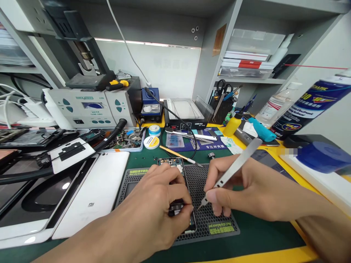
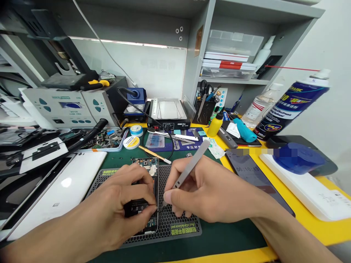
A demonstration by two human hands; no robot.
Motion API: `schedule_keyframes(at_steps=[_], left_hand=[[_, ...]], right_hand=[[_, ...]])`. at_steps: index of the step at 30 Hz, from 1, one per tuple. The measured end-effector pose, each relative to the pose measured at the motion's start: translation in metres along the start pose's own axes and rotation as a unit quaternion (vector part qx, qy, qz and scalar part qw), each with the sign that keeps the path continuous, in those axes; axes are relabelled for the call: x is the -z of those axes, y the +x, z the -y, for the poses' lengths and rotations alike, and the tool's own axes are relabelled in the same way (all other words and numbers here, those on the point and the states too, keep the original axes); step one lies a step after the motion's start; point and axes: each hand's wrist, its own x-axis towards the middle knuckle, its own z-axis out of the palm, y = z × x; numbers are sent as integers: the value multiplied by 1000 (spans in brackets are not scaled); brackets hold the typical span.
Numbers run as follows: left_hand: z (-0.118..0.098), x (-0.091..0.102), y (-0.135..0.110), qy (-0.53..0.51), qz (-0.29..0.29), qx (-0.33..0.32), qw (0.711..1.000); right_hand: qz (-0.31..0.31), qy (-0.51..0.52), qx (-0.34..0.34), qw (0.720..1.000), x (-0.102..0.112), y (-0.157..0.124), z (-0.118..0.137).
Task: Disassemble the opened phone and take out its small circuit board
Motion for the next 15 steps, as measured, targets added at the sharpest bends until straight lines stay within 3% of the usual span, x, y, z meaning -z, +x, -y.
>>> schedule_keyframes(at_steps=[5, 15], left_hand=[[1, 7, 4, -18, 48, 37, 998], [4, 13, 10, -16, 67, 10, 998]], right_hand=[[-1, 94, -28, 995, -3, 10, -3], [-5, 152, -22, 988, -6, 19, -5]])
